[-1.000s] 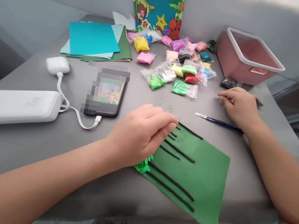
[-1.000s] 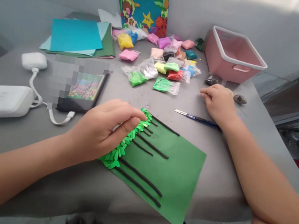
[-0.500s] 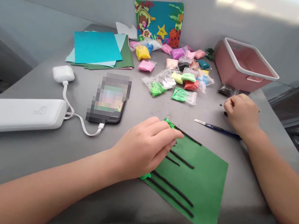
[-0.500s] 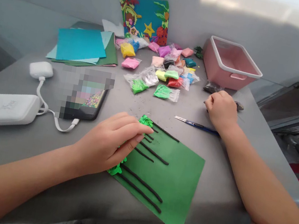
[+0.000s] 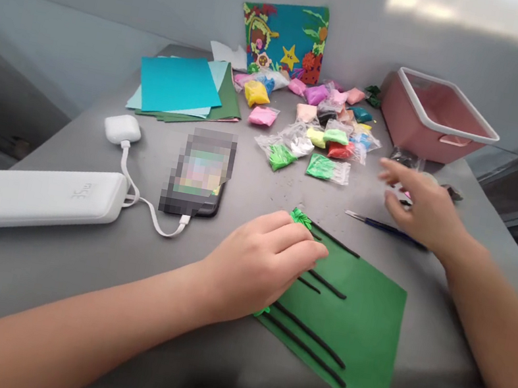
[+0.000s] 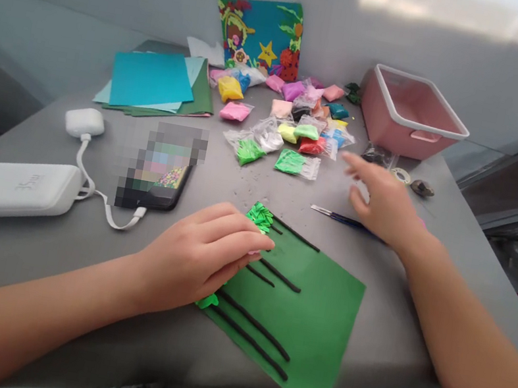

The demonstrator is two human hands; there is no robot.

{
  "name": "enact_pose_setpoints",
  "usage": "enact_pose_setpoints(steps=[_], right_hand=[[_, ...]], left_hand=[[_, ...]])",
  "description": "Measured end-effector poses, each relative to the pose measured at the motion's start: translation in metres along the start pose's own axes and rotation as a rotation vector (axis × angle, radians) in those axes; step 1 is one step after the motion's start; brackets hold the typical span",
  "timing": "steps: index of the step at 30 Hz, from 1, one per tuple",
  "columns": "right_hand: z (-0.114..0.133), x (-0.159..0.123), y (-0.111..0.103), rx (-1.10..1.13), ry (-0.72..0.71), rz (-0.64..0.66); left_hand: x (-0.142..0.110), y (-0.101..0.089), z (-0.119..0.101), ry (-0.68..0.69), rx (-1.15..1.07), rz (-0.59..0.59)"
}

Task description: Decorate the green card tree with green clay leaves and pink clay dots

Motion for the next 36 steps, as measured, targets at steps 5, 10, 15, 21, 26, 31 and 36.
enact_pose_setpoints(steps=[5,10,15,21,26,31,36], right_hand=[[0.084,-0.045,0.01,0.361,-0.428,0.598],[0.1,-0.067,0.016,0.275,-0.518,0.657],[0.119,-0.074,0.014,0.079,-0.475,0.42],[0.147,-0.089,0.014,-0.124,-0.467,0.194],[0.149,-0.083,0.006,-0.074,-0.456,0.122],[0.143,-0.075,-0.009,0.034,-0.451,0.106],[0.143,-0.076,-0.002,0.036,-0.477,0.11]], left_hand=[[-0.004,0.006,0.009,-0.167,-0.058,0.078],[-0.003,0.002,0.021,-0.279,-0.031,0.064],[-0.002,-0.007,0.03,-0.319,0.048,0.016],[-0.022,0.015,0.022,-0.279,0.138,0.256],[-0.035,0.018,0.015,-0.298,0.214,0.325],[-0.029,0.013,0.014,-0.32,0.191,0.264],[-0.025,0.013,0.016,-0.318,0.153,0.246]])
Point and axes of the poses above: each hand's wrist, its own x-axis towards the middle knuckle, its own y-axis out of the palm, z = x × y, the point moved 8 cm from there along x, towards the middle knuckle, and after that the axes turned 6 degrees about -z, right-handed, at the moved point
